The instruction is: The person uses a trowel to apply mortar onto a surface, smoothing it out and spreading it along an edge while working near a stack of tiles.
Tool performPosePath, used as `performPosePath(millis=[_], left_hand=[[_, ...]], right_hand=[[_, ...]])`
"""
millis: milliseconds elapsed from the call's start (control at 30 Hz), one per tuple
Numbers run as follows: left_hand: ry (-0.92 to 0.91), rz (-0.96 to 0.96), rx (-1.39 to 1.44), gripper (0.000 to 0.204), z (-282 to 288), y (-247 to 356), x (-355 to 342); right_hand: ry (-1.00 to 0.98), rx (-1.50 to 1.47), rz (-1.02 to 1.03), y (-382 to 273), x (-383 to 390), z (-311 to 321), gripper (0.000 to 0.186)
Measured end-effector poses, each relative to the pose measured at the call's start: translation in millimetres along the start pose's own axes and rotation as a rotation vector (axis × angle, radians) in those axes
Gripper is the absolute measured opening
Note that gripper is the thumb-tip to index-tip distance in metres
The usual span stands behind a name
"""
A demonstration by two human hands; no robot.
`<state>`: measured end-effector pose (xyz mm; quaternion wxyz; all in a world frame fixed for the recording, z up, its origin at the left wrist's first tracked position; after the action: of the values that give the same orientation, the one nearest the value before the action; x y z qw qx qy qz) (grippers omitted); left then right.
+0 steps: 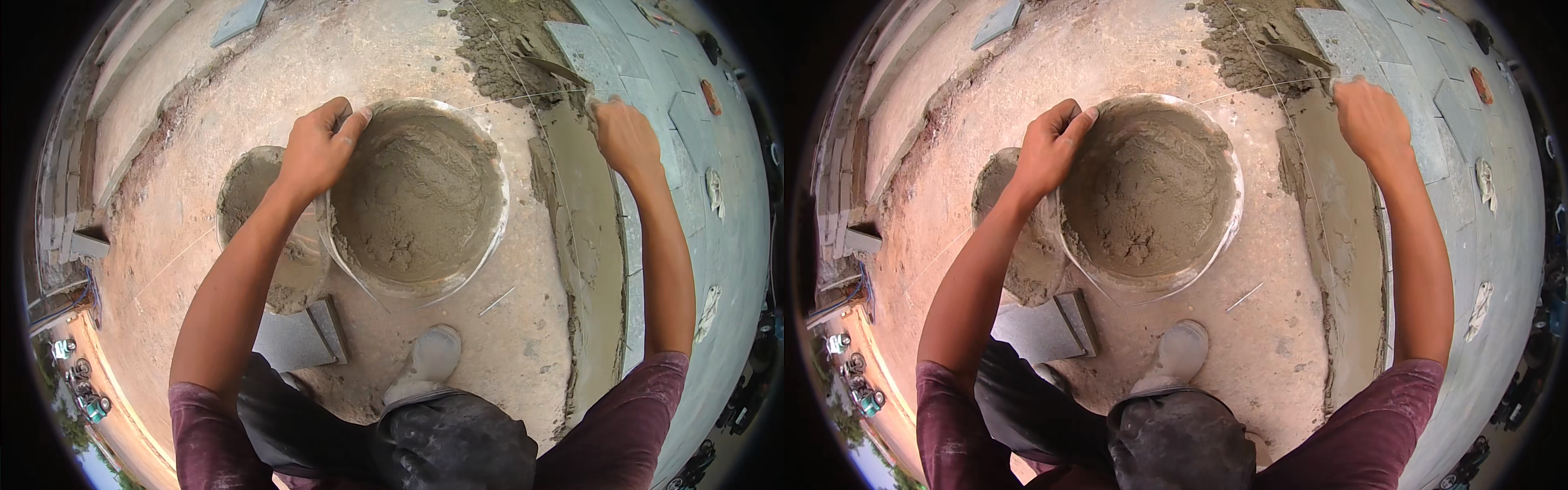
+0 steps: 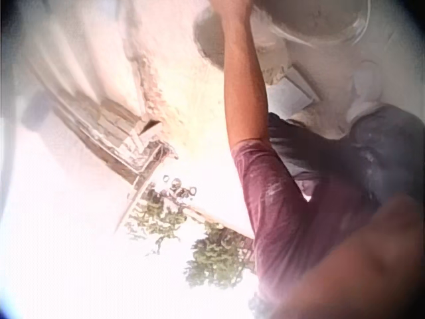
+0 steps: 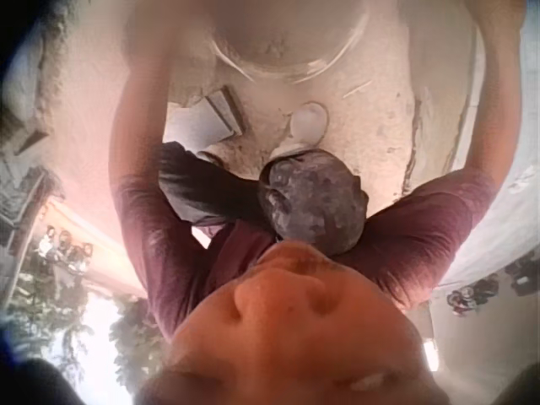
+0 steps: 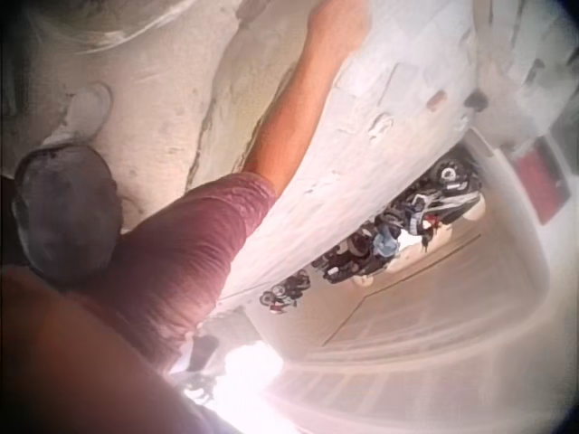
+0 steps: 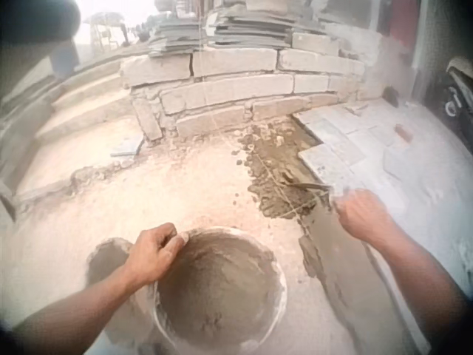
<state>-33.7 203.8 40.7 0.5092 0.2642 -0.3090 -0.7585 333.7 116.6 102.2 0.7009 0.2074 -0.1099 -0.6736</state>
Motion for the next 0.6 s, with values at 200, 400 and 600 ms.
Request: performPosePath(millis=[200,400,600], left_hand=[[-0.003,0.048,-0.024,0.041,-3.8,-21.7,-0.9],[0.015,0.047,-0.080,0.041,-6.3,-21.2,1.0],[0.000,0.014,-0.073,0.042,-7.5,-17.5,0.3]], right_hand=[[0.031,0.028,-0.075,22.5,-1.0,-4.8,0.017],[-0.185,0.001,-0.075,5.4,18.4,-23.5,0.016],[-0.079,0.007,-0.170,12.8,2.8,-9.8,0.015]])
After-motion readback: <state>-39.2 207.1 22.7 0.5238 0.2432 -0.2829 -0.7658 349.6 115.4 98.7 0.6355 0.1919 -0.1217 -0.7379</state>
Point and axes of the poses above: each hand's wrist, its own x-axis away from the middle knuckle, its own z-axis out of the back of the hand, y = z × x, the point moved 8 cm from there along -x, towards the middle knuckle, and after that the axes turned 4 degrees about y, right-handed, at the moved point
